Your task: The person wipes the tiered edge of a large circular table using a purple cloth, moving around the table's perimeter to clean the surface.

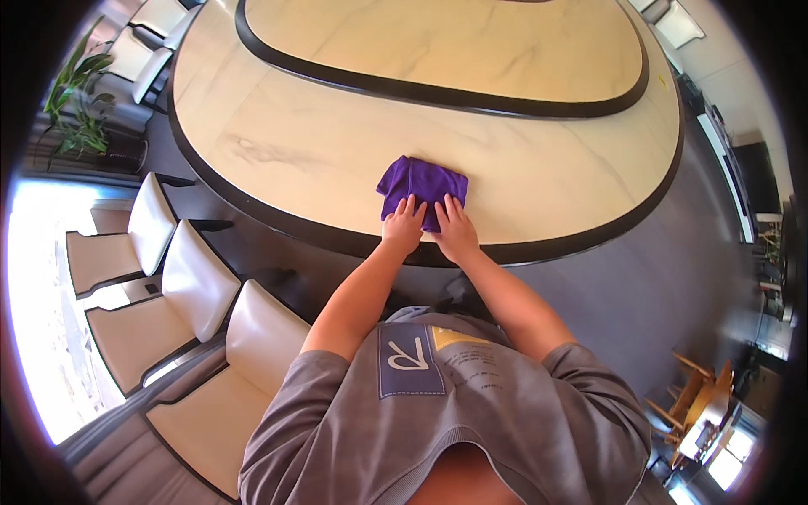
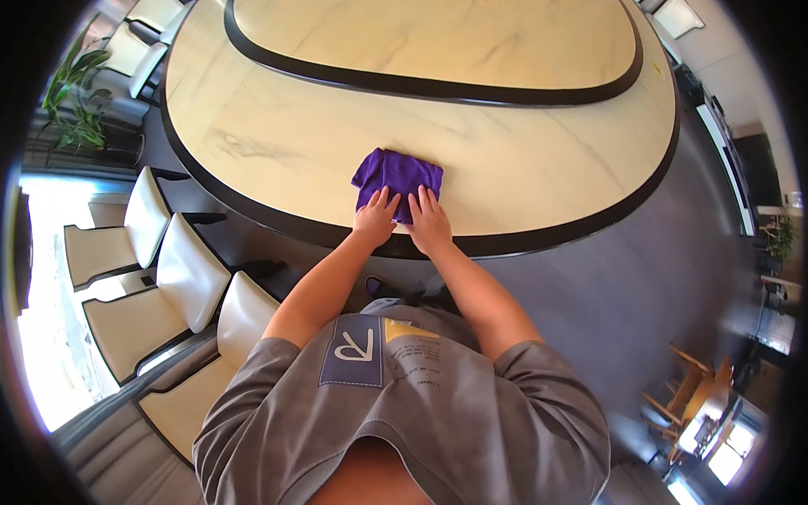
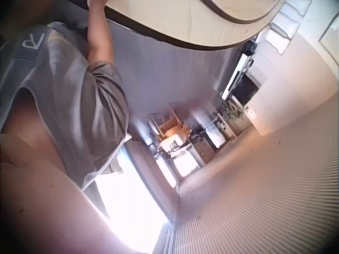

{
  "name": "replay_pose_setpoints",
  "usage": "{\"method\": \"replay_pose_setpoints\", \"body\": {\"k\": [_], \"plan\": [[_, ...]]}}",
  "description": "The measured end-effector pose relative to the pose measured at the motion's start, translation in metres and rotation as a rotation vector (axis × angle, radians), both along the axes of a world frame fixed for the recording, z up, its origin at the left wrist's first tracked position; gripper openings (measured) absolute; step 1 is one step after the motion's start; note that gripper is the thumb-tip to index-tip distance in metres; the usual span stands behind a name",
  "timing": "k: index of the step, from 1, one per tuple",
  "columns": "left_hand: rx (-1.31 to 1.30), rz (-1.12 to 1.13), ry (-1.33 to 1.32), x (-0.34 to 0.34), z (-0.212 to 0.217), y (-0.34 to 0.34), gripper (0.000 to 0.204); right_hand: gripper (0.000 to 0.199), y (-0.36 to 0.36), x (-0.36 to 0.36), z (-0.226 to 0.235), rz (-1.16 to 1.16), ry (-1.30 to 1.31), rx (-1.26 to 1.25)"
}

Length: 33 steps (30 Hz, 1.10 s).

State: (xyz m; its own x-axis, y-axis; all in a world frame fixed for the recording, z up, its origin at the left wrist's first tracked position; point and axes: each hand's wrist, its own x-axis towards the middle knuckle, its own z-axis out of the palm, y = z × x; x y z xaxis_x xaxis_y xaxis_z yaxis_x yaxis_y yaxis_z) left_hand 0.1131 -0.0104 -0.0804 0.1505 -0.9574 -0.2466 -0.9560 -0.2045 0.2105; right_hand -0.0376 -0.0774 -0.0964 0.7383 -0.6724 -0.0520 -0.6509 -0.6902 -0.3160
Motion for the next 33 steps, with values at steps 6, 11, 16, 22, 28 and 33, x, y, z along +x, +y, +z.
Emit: {"method": "replay_pose_setpoints", "body": {"k": [6,11,16,22,28,33], "plan": [[-0.202,-0.048,-0.056,0.041,-0.008,-0.035,0.039,0.071,-0.017,0.026,-0.007,-0.105,-0.053,0.008],[-0.122,-0.103,-0.068,0.074,-0.030,-0.088,0.045,0.069,-0.058,0.058,-0.005,-0.150,-0.076,0.072],[-0.083,-0.089,-0.101,0.116,-0.043,-0.165,0.044,0.068,-0.155,0.101,-0.005,-0.144,-0.065,0.133],[0.099,-0.144,-0.058,0.148,-0.026,-0.204,0.067,0.071,-0.191,0.143,0.021,-0.244,0.039,0.182],[0.271,-0.114,-0.073,0.141,0.002,-0.189,0.059,0.054,-0.149,0.147,0.011,-0.229,0.043,0.020],[0.304,-0.299,-0.104,0.137,0.024,-0.112,0.033,0.050,-0.060,0.138,0.011,-0.197,0.056,0.016]]}}
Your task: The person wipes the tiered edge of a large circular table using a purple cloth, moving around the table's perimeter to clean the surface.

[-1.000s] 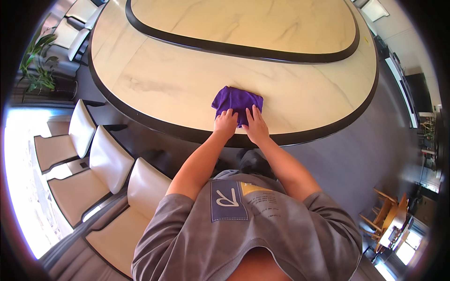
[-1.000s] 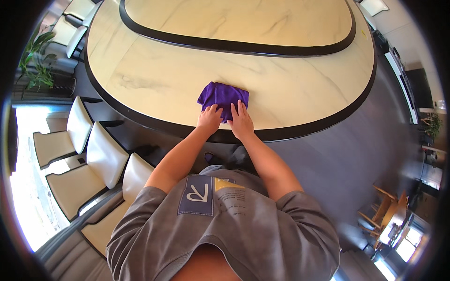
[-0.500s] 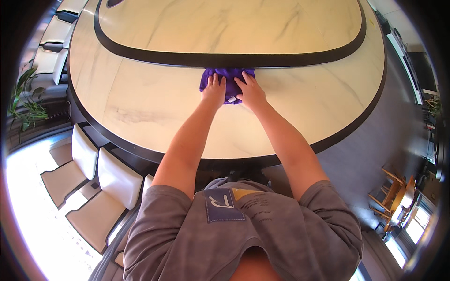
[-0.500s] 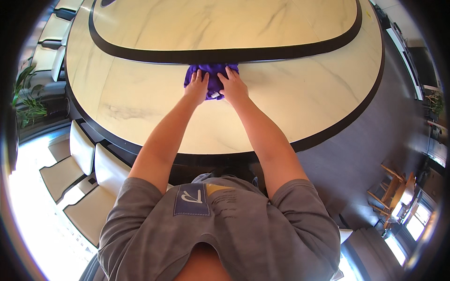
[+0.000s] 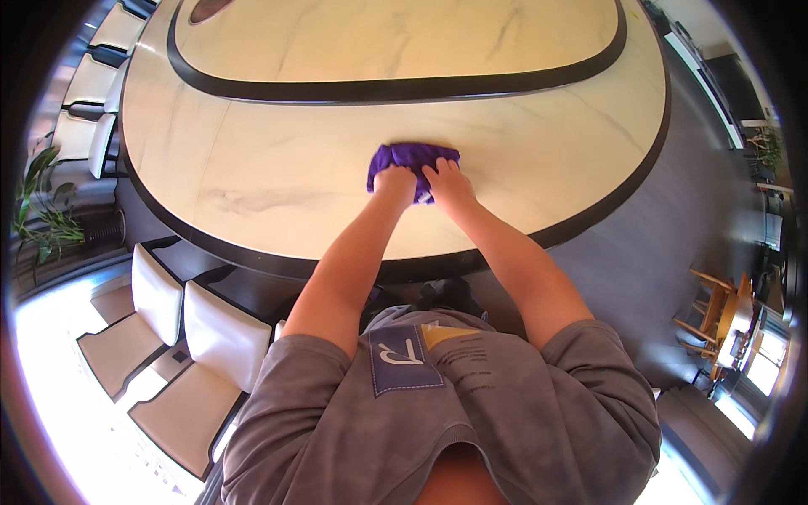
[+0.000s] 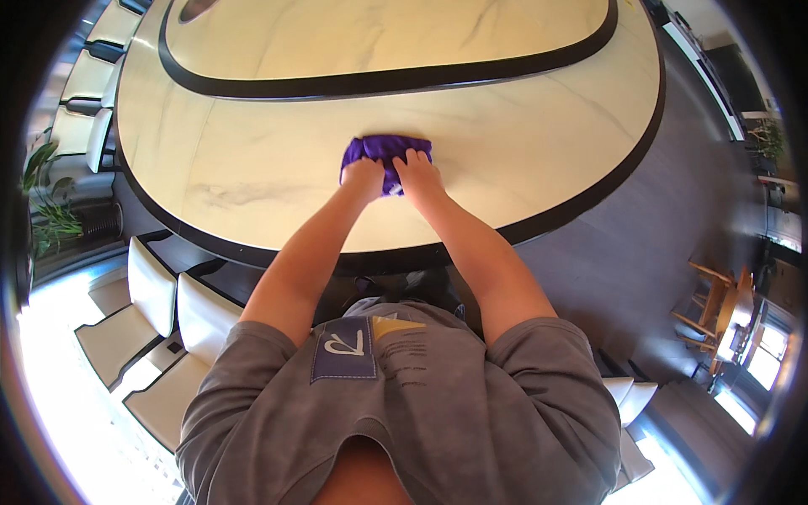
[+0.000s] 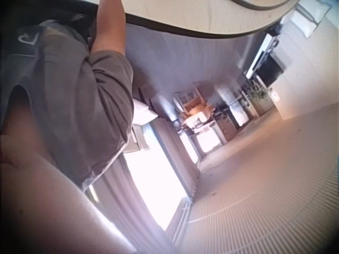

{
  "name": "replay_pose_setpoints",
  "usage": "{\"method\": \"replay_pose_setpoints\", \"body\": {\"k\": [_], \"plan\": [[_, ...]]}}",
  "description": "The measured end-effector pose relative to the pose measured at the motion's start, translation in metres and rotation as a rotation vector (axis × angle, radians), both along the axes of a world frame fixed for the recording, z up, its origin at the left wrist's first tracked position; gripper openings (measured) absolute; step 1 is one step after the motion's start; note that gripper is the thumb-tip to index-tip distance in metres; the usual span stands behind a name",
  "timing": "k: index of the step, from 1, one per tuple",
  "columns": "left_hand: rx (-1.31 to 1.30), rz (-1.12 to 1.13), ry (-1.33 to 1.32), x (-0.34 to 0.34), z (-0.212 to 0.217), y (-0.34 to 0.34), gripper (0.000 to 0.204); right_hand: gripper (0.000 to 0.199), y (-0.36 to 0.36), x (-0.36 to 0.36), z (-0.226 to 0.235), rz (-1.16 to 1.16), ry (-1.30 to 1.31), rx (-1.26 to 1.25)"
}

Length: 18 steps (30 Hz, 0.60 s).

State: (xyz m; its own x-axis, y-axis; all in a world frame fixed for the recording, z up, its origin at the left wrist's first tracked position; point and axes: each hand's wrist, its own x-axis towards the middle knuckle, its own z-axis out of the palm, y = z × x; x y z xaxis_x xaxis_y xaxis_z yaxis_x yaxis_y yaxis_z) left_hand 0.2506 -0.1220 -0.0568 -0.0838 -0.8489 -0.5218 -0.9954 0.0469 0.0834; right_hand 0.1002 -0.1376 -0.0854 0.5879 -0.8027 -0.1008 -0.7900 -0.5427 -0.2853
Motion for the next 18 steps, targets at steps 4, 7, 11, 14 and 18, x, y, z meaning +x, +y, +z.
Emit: {"method": "replay_pose_setpoints", "body": {"k": [4,7,11,14,18], "plan": [[0.021,-0.160,0.054,0.012,-0.013,0.087,0.033,0.043,0.090,0.001,0.005,0.003,0.014,0.014],[-0.038,-0.218,0.098,0.022,-0.014,0.148,0.041,0.039,0.149,0.006,0.006,0.014,0.026,0.008],[0.025,-0.104,-0.001,0.034,-0.038,0.210,0.072,0.040,0.198,0.016,0.013,0.074,-0.073,0.052],[0.102,-0.060,-0.011,0.033,-0.023,0.222,0.083,0.042,0.209,0.016,0.003,-0.008,-0.140,0.059],[0.132,0.050,0.010,0.036,-0.017,0.206,0.087,0.038,0.189,0.034,0.003,-0.052,-0.197,0.072]]}}
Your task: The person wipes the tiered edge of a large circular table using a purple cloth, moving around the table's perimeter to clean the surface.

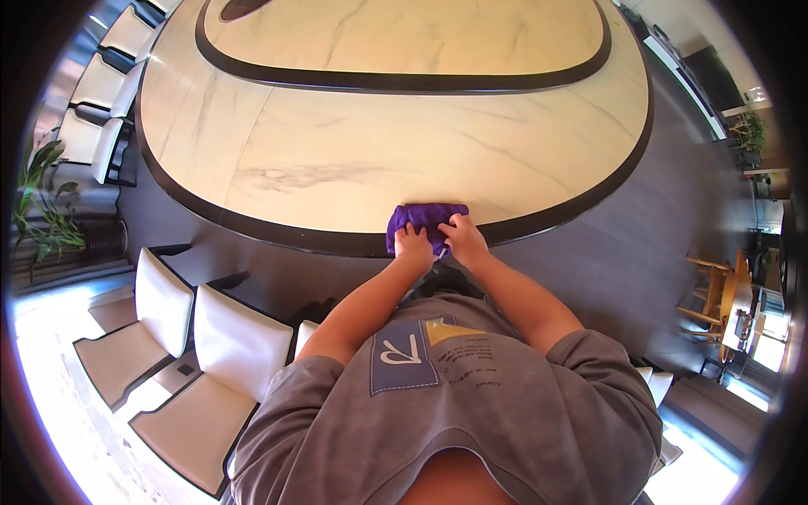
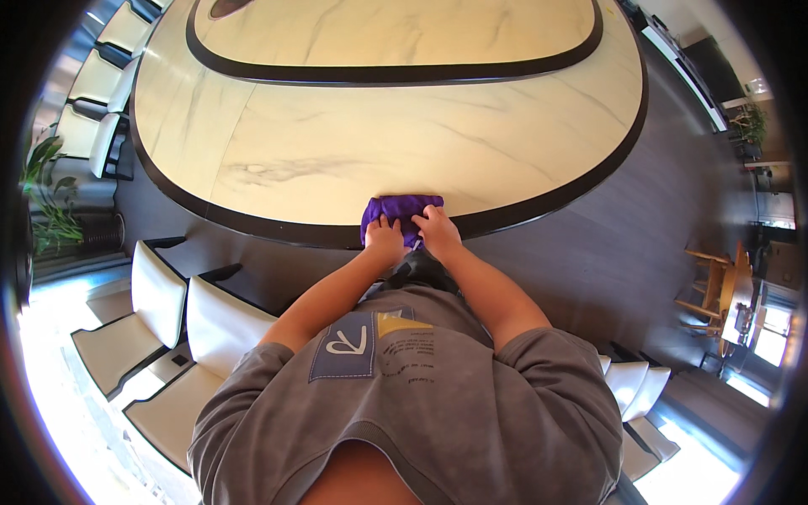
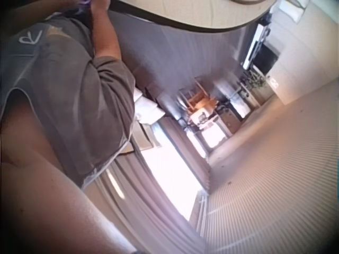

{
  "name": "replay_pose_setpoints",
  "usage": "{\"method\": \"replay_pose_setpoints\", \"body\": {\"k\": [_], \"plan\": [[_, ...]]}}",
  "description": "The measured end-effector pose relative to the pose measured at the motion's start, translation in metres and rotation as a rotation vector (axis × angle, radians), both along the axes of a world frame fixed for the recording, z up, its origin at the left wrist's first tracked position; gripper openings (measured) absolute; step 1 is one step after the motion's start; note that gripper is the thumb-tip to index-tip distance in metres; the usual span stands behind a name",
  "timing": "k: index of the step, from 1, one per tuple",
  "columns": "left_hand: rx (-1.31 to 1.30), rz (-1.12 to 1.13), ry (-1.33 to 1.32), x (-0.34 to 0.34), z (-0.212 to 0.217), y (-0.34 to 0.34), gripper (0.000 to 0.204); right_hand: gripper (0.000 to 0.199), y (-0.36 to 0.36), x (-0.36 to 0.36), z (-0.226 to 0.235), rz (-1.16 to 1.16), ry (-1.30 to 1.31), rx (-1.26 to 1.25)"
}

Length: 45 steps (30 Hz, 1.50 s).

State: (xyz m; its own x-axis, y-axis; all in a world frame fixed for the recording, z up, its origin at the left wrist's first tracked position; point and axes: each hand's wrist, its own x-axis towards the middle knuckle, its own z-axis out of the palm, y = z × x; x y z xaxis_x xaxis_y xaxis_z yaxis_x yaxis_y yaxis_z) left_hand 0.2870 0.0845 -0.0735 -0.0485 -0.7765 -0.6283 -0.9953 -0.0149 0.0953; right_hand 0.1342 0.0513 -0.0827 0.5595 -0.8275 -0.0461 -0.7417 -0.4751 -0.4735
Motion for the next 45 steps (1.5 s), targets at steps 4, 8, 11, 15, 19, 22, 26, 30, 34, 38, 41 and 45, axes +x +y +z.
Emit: {"method": "replay_pose_setpoints", "body": {"k": [4,8,11,15,19,22,26,30,34,38,41,45], "plan": [[-0.103,-0.053,-0.006,0.031,-0.007,-0.049,0.094,0.038,-0.057,0.022,-0.022,-0.059,-0.063,-0.058],[-0.100,-0.034,0.017,0.071,-0.010,-0.138,0.092,0.038,-0.137,0.061,-0.030,-0.121,-0.026,-0.023],[-0.162,-0.001,-0.003,0.102,-0.022,-0.210,0.085,0.035,-0.209,0.093,-0.035,-0.133,-0.050,-0.059],[-0.157,0.017,-0.045,0.130,-0.010,-0.278,0.062,0.034,-0.280,0.134,-0.044,-0.443,-0.093,0.220],[-0.063,-0.005,-0.053,0.137,-0.006,-0.287,0.056,0.035,-0.267,0.143,-0.041,-0.424,0.032,0.103],[-0.145,-0.028,-0.084,0.136,-0.005,-0.274,0.052,0.037,-0.249,0.143,-0.027,-0.245,0.132,-0.106],[-0.152,-0.172,-0.062,0.142,0.017,-0.229,0.040,0.039,-0.196,0.144,-0.025,-0.185,0.146,-0.166],[-0.124,-0.338,0.001,0.172,0.004,-0.150,0.030,0.038,-0.106,0.160,-0.021,-0.178,0.143,-0.155],[-0.119,-0.420,0.064,0.194,0.012,-0.058,0.027,0.040,-0.011,0.169,-0.022,-0.175,0.080,-0.155],[-0.105,-0.338,0.097,0.213,-0.012,0.013,0.050,0.037,0.060,0.192,-0.010,-0.173,0.059,-0.094],[-0.197,-0.179,0.049,0.212,-0.037,0.049,0.063,0.039,0.083,0.207,0.000,-0.191,0.145,-0.033],[-0.111,-0.190,0.016,0.208,0.001,0.050,0.082,0.054,0.089,0.212,0.004,-0.151,0.286,0.034]]}}
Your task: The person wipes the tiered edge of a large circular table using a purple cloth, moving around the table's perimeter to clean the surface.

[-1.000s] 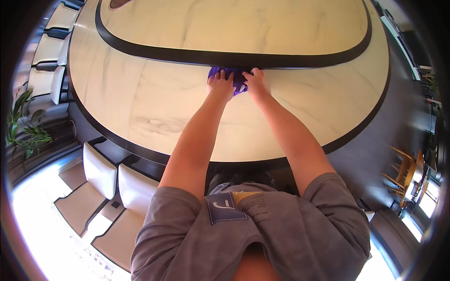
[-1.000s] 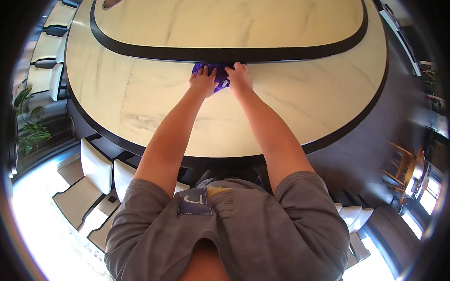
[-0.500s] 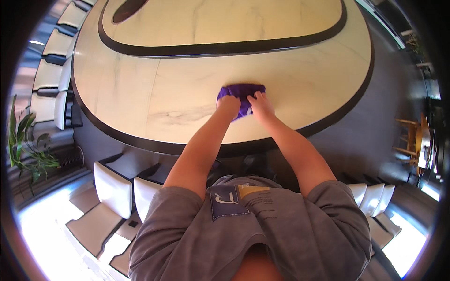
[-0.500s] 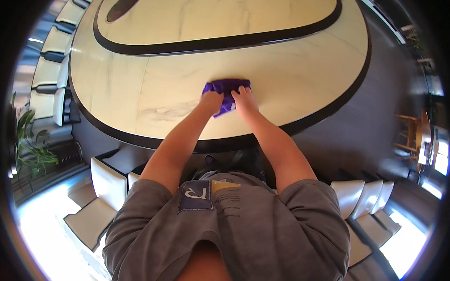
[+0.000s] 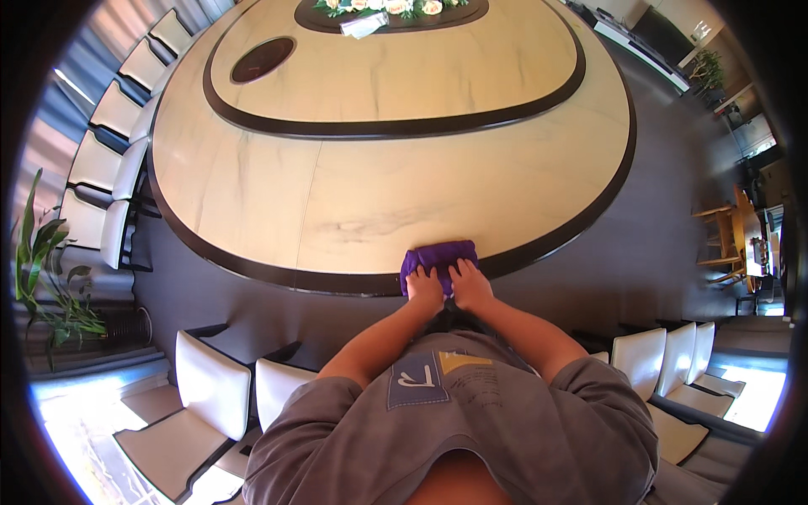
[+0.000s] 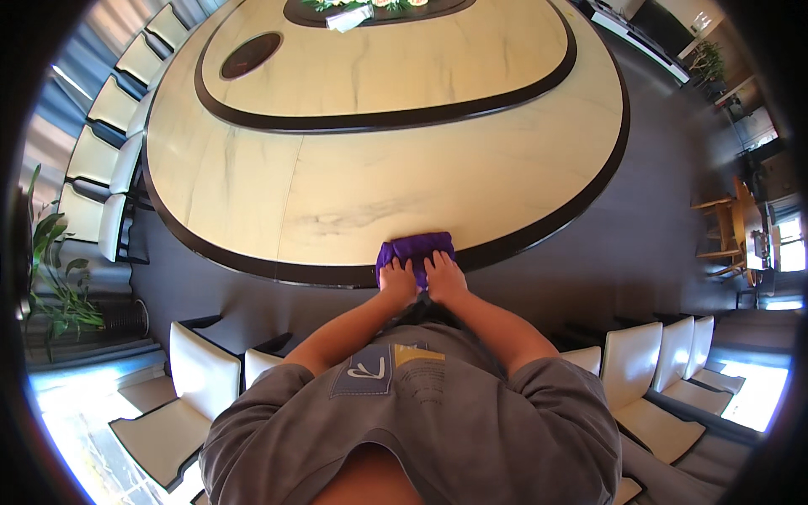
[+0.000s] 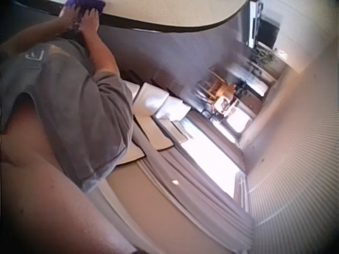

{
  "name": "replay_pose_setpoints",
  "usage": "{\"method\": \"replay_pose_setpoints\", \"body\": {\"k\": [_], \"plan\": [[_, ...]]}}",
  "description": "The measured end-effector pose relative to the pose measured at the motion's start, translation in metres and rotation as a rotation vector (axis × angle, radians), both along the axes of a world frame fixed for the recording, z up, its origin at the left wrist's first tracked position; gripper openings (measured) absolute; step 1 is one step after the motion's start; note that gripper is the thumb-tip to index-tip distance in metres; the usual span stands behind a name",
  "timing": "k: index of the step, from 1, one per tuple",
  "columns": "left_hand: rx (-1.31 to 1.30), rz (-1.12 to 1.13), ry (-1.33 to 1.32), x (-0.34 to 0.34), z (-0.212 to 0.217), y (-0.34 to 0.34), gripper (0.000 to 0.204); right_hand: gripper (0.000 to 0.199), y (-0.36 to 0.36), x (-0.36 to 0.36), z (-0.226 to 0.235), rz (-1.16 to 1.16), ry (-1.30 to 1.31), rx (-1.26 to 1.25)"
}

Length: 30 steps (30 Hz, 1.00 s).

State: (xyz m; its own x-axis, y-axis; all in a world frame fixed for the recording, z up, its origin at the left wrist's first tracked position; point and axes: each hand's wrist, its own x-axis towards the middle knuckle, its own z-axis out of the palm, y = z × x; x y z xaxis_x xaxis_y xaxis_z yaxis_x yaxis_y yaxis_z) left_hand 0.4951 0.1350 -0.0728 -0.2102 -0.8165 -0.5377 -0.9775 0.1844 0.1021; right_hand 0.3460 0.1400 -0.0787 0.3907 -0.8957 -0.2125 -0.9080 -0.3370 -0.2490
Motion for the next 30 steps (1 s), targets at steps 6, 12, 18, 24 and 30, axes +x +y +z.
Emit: {"method": "replay_pose_setpoints", "body": {"k": [6,12,18,24,30], "plan": [[0.066,0.066,-0.027,0.003,0.010,-0.071,0.096,0.071,-0.052,0.006,0.001,0.057,-0.027,0.010],[-0.070,0.079,0.052,0.043,-0.016,-0.209,0.093,0.076,-0.199,0.033,-0.008,0.016,-0.035,-0.038],[0.041,0.062,-0.051,0.050,0.010,-0.315,0.091,0.081,-0.307,0.069,-0.012,-0.035,0.074,0.017],[0.037,0.083,-0.004,0.057,0.008,-0.306,0.077,0.082,-0.296,0.083,-0.028,-0.110,0.140,-0.006],[0.032,-0.082,-0.006,0.091,-0.014,-0.221,0.081,0.081,-0.201,0.095,-0.012,-0.021,0.179,-0.015]]}}
